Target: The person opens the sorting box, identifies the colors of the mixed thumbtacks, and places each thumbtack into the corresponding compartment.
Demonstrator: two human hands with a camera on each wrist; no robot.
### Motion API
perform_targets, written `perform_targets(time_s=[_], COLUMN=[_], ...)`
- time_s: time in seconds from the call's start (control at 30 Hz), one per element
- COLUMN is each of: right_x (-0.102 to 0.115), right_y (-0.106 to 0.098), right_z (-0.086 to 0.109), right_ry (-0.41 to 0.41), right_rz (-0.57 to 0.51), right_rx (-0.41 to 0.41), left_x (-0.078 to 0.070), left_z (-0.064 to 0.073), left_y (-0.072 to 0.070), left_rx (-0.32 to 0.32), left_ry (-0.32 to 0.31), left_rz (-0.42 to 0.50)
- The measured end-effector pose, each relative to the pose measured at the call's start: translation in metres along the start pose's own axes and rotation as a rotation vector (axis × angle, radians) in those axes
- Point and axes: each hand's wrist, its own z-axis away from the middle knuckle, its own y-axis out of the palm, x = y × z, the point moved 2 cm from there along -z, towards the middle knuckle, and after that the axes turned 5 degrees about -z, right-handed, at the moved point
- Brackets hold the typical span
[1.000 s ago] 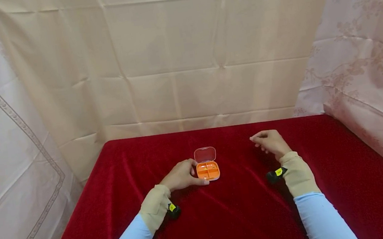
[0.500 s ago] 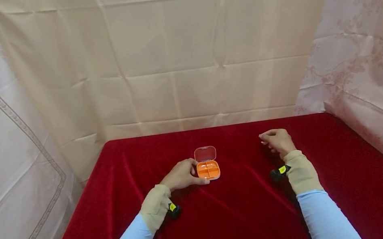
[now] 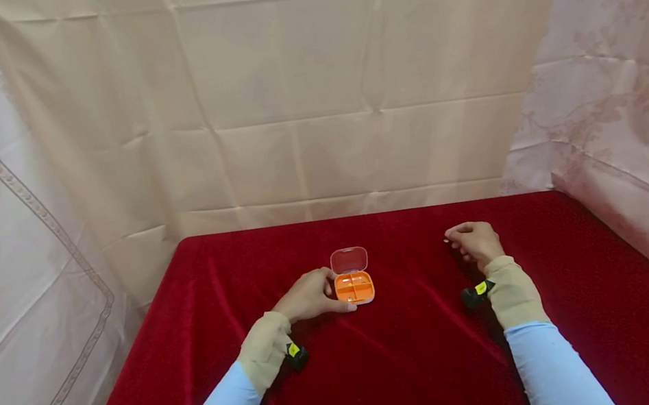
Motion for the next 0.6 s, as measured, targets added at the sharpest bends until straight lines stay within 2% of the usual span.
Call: perform_targets(time_s=[0.33,0.6], right_x=[-0.010,-0.013], right_y=[0.003,0.003], right_z=[-0.006,-0.010], right_ry=[0.023,0.008], right_rz=[0.068,0.129], right_rx=[-0.007,-0.003], left_x=[0.001,0.000], left_z=[0.000,0.001], left_y=[-0.001,-0.002], left_rx=[0.003,0.007], left_ry=[-0.011,-0.014], left_rz=[-0.017,-0.010])
